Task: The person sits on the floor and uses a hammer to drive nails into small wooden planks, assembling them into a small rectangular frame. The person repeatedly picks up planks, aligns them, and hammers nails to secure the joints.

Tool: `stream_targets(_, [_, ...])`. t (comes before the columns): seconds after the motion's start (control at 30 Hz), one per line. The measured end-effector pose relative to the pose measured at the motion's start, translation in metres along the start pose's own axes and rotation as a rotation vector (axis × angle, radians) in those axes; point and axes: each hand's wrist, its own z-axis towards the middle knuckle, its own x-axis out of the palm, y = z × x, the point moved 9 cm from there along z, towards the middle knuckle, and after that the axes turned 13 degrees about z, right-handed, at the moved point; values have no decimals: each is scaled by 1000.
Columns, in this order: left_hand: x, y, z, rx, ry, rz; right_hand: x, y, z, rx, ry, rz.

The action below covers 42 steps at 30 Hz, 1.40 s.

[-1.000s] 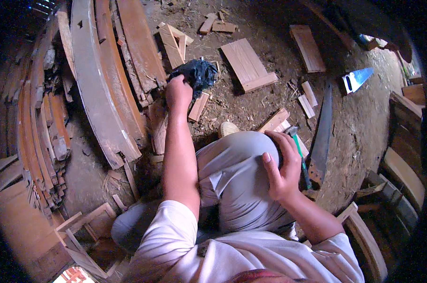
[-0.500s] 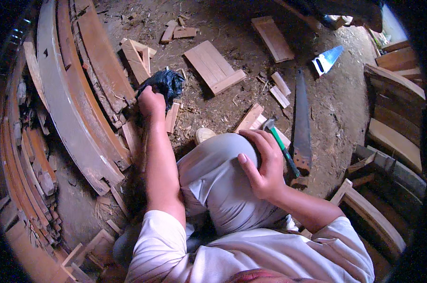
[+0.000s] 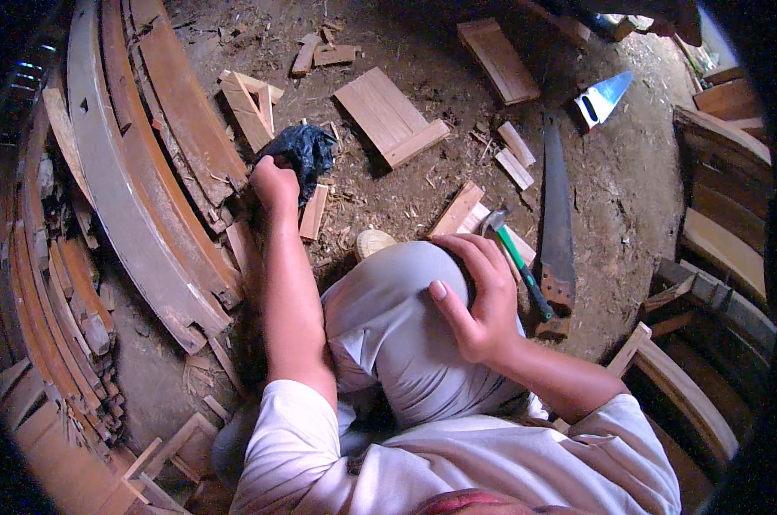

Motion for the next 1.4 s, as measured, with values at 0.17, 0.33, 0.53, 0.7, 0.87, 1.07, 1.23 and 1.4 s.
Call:
stream_targets(0.17, [-22, -3, 2, 70, 61, 73, -1, -4, 0, 0, 11, 8])
stream_targets(0.33, [-91, -52, -8, 72, 41, -72, -1, -6, 1, 6, 40, 38])
stream_targets(0.53, [-70, -188, -68, 570, 62, -395, -4, -11, 3, 4, 59, 61])
stream_targets(0.7, [3, -201, -61, 569, 334, -464, -1, -15, 4, 10, 81, 87])
stream_targets(0.87, [18, -207, -62, 518, 366, -466, -1, -22, 10, 44, 108, 81])
stream_targets(1.07, [12, -197, -56, 463, 298, -410, 0, -20, 16, 39, 134, 80])
stream_targets(1.23, [33, -191, -60, 374, 419, -550, 2, -24, 18, 55, 140, 91])
stream_targets(1.4, [52, -188, -66, 173, 561, -929, -1, -24, 16, 65, 139, 111])
